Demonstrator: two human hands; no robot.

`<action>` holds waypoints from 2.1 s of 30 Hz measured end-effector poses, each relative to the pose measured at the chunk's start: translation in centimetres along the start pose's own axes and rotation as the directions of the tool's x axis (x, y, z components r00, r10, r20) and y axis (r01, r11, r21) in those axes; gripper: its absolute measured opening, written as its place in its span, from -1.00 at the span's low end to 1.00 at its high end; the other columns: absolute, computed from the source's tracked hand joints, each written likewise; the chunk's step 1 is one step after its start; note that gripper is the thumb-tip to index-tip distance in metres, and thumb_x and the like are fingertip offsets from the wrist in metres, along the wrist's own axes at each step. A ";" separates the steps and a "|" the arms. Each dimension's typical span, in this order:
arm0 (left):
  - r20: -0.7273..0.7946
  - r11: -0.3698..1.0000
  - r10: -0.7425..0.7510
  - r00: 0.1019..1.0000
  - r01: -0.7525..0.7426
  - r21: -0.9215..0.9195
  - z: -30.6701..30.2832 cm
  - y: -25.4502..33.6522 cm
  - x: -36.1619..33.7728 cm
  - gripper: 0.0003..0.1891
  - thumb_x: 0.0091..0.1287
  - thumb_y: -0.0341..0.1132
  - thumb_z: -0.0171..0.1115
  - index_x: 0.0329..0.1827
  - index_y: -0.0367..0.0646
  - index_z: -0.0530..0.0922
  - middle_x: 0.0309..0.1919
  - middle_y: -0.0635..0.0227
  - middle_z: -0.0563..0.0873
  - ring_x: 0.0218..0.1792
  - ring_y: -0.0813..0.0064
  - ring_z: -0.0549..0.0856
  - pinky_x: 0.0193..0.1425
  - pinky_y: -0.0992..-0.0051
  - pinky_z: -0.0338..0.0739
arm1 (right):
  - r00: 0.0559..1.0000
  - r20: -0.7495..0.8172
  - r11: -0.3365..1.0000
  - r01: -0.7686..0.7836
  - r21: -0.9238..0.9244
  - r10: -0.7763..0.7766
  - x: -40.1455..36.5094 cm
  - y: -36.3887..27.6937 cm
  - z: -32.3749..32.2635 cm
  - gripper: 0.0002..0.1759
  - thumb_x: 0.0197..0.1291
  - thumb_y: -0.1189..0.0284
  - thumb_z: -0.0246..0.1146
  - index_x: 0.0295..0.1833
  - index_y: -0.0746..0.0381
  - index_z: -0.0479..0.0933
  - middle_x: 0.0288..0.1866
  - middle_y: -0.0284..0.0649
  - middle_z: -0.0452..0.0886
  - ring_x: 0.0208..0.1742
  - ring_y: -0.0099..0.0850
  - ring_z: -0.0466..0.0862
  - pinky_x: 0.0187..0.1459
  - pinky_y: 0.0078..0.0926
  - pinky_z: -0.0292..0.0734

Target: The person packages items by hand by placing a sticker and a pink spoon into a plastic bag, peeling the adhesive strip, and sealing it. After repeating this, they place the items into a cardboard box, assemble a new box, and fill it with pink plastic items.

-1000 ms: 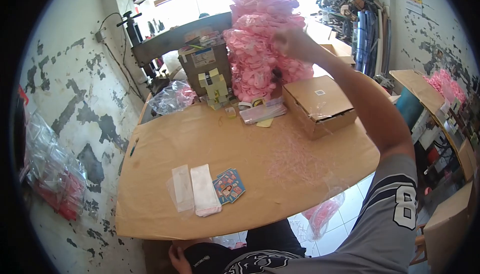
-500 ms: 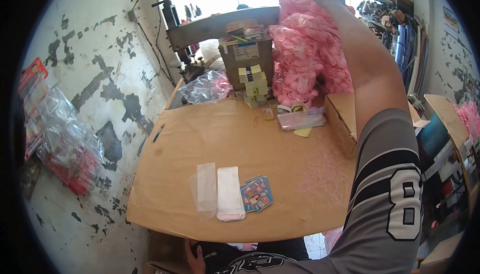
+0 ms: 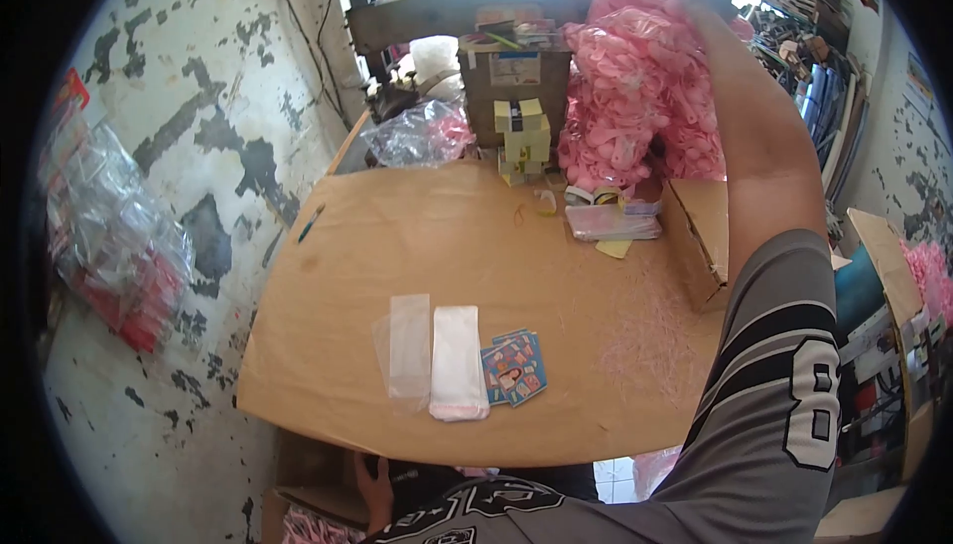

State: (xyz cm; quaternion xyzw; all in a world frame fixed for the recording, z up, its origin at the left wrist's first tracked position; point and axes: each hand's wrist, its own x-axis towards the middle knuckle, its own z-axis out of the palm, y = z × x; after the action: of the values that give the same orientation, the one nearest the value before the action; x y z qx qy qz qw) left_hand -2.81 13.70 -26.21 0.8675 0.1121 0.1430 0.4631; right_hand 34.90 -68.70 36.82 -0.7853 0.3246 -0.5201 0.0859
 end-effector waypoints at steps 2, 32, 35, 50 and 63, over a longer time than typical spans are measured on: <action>0.019 0.999 -0.005 1.000 0.005 -0.040 -0.1 1.5 0.0 -0.32 0.48 -0.14 0.42 0.53 -0.36 0.41 0.35 -0.04 0.61 0.43 0.06 0.55 0.59 0.20 0.30 | 0.994 -0.108 0.999 -0.012 0.040 0.016 -0.3 0.3 -0.2 -0.58 0.38 -0.16 0.26 0.21 -0.31 0.77 0.16 -0.27 0.83 0.20 -0.07 0.79 0.23 -0.01 0.65; -0.362 0.804 -0.280 0.889 0.011 -0.594 -6.6 3.7 1.9 -0.73 0.68 -0.26 0.18 0.27 -0.22 0.62 0.14 0.33 0.77 0.15 0.58 0.70 0.22 0.54 0.54 | 0.424 0.155 0.114 -0.121 0.986 -0.892 -53.9 -29.6 -11.2 -0.78 0.43 0.38 0.38 0.08 0.16 0.81 -0.05 -0.31 0.84 -0.12 -0.55 0.71 0.01 -0.52 0.61; -0.462 0.757 -0.368 0.807 -0.029 -0.653 -9.3 4.8 2.0 -0.73 0.68 -0.25 0.17 0.26 -0.22 0.61 0.10 0.32 0.78 0.10 0.58 0.71 0.19 0.54 0.55 | 0.333 0.034 -0.019 -0.153 0.988 -0.942 -59.9 -32.8 -11.8 -0.84 0.41 0.44 0.38 0.01 0.23 0.79 -0.01 -0.20 0.81 -0.03 -0.37 0.76 0.12 -0.42 0.62; -0.352 0.860 0.510 0.785 -0.481 0.172 -20.7 18.9 11.4 -0.78 0.55 -0.32 0.32 0.13 -0.25 0.68 0.04 0.22 0.77 0.07 0.35 0.73 0.25 0.39 0.56 | 0.025 -0.065 -0.066 -0.060 0.996 -0.998 -65.0 -28.7 -9.1 -0.64 0.30 0.42 0.37 0.20 0.20 0.69 0.29 -0.16 0.70 0.45 -0.14 0.56 0.50 -0.16 0.40; 0.077 0.635 0.664 0.744 -0.616 0.467 -13.1 22.2 20.3 -0.85 0.35 -0.32 0.44 -0.13 -0.14 0.66 -0.10 0.27 0.68 0.02 0.12 0.63 0.11 0.14 0.47 | 0.268 -0.008 0.066 0.266 0.962 -0.963 -72.2 -29.6 -9.4 -0.76 0.20 0.35 0.47 -0.07 0.20 0.69 0.05 -0.20 0.66 0.18 -0.14 0.59 0.24 -0.16 0.51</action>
State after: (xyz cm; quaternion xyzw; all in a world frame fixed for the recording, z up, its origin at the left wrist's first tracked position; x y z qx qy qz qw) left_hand 12.92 18.37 2.20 0.9260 -0.1487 0.3107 0.1547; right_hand 21.22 -0.62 0.03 -0.8021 -0.4566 -0.2435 0.2983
